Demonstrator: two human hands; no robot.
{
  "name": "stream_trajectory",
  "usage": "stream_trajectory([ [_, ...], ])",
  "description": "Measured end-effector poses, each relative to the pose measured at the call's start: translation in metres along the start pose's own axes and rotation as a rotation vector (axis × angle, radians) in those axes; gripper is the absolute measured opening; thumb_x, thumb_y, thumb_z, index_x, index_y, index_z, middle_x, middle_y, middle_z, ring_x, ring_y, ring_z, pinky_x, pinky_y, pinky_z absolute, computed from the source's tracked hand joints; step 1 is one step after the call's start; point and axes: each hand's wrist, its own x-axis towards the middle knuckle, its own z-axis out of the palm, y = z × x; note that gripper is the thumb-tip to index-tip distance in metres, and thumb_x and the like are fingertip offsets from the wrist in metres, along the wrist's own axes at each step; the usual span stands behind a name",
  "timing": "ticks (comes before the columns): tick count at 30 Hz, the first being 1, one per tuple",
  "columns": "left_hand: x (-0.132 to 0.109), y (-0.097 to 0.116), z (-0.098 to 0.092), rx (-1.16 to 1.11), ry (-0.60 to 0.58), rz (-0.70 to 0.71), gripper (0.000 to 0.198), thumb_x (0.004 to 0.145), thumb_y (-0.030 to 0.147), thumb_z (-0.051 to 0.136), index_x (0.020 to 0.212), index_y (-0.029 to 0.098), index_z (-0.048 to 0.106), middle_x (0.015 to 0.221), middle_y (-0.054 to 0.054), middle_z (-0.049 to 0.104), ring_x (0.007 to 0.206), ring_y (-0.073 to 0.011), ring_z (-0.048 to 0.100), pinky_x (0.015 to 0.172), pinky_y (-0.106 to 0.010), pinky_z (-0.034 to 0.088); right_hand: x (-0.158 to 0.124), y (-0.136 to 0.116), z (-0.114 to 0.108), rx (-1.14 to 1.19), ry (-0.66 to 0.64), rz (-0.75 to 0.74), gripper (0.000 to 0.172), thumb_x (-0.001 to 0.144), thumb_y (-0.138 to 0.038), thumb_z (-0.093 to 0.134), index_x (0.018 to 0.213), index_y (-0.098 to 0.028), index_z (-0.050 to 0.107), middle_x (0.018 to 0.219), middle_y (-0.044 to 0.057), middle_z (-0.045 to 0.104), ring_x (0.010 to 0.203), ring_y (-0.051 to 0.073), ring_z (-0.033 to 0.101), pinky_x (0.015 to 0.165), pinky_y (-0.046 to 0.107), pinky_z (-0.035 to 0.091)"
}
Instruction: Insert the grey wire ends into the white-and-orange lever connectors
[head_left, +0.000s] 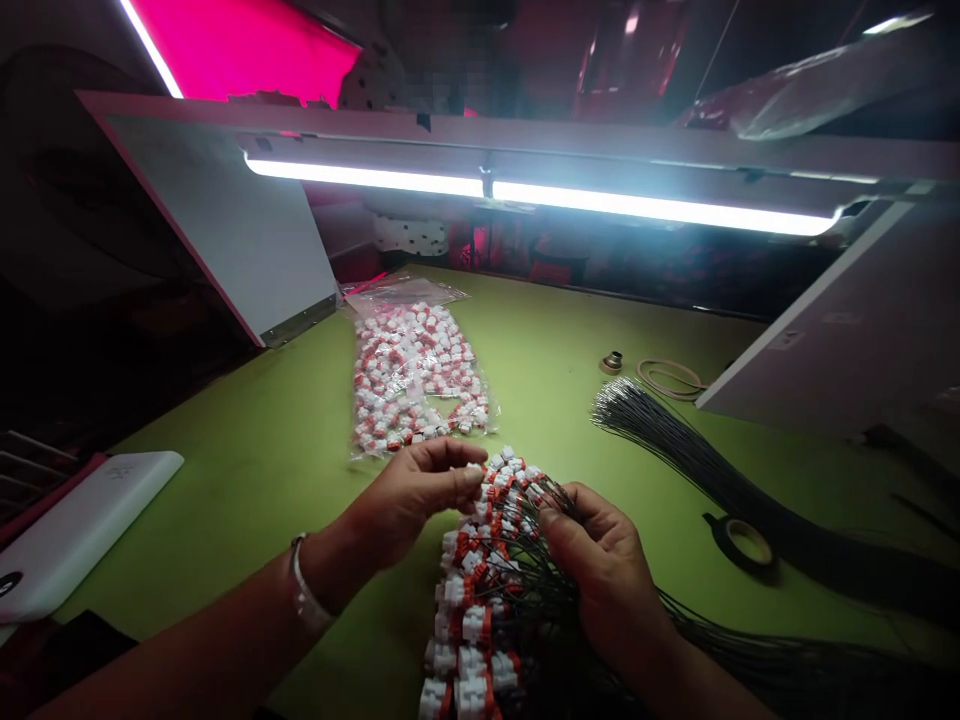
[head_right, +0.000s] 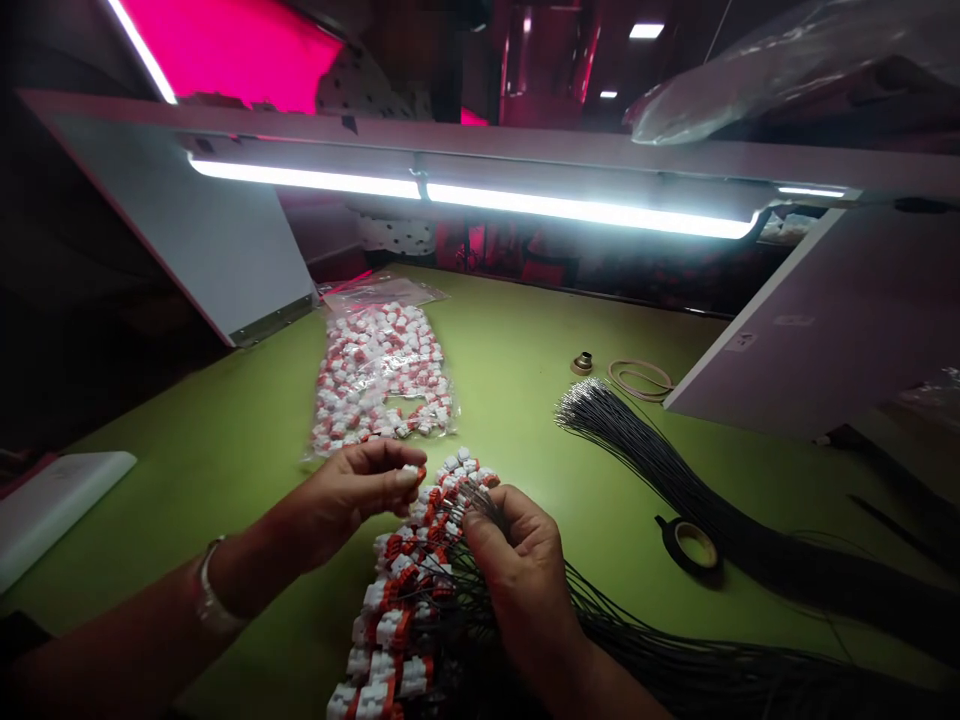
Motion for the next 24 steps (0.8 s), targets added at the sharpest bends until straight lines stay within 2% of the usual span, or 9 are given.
stream_trajectory([
  [3,-0.025,0.000,0.006,-0.314,-0.024,-0.182,0.022,0.072,0.027,0.083,0.086,0.015,0.069,0.072,-0.002,0.067,0.062,-0.0126,0.062,0.057,-0.024,0.051,-0.002,0.001,0.000,-0.091,-0.001,-0.019,0.024,0.084,-0.034,0.073,0.073,-0.016,0.062,0.065,-0.003,0.050,0.059,0.011,0.036,0.055,0.023,0.034],
  [6,-0.036,-0.005,0.012,-0.421,-0.032,-0.224,0.020,0.072,0.024,0.084,0.086,0.016,0.072,0.072,-0.002,0.070,0.063,-0.0116,0.064,0.058,-0.022,0.052,-0.005,0.001,0.002,-0.168,-0.040,-0.018,0.025,0.086,-0.036,0.071,0.073,-0.016,0.062,0.066,-0.002,0.049,0.062,0.012,0.035,0.057,0.024,0.033],
  [10,-0.037,-0.009,0.016,-0.451,-0.040,-0.240,0.027,0.069,0.019,0.087,0.093,0.015,0.076,0.085,-0.005,0.076,0.073,-0.0130,0.069,0.069,-0.022,0.054,-0.008,0.000,0.005,-0.219,-0.066,0.001,0.027,0.085,-0.036,0.070,0.071,-0.016,0.059,0.067,-0.002,0.048,0.063,0.012,0.035,0.058,0.025,0.033],
  [16,-0.038,-0.010,0.018,-0.435,-0.041,-0.235,0.023,0.066,0.017,0.088,0.085,0.013,0.077,0.082,-0.006,0.077,0.072,-0.0143,0.069,0.070,-0.023,0.054,-0.009,0.002,0.004,-0.207,-0.075,0.040,0.033,0.083,-0.037,0.072,0.065,-0.018,0.051,0.064,-0.003,0.044,0.063,0.012,0.036,0.058,0.024,0.033],
  [19,-0.038,-0.011,0.018,-0.448,-0.061,-0.216,0.021,0.067,0.016,0.087,0.084,0.014,0.076,0.080,-0.004,0.076,0.068,-0.0122,0.068,0.067,-0.021,0.054,-0.009,0.002,0.004,-0.190,-0.082,0.048,0.030,0.083,-0.037,0.072,0.068,-0.017,0.055,0.065,-0.003,0.046,0.062,0.012,0.036,0.057,0.024,0.033],
  [24,-0.040,-0.012,0.018,-0.468,-0.084,-0.184,0.024,0.068,0.014,0.086,0.090,0.017,0.076,0.087,-0.004,0.077,0.076,-0.0136,0.070,0.074,-0.023,0.055,-0.009,0.001,0.006,-0.186,-0.083,0.064,0.030,0.083,-0.040,0.072,0.072,-0.016,0.058,0.065,-0.003,0.047,0.060,0.011,0.033,0.054,0.024,0.030],
])
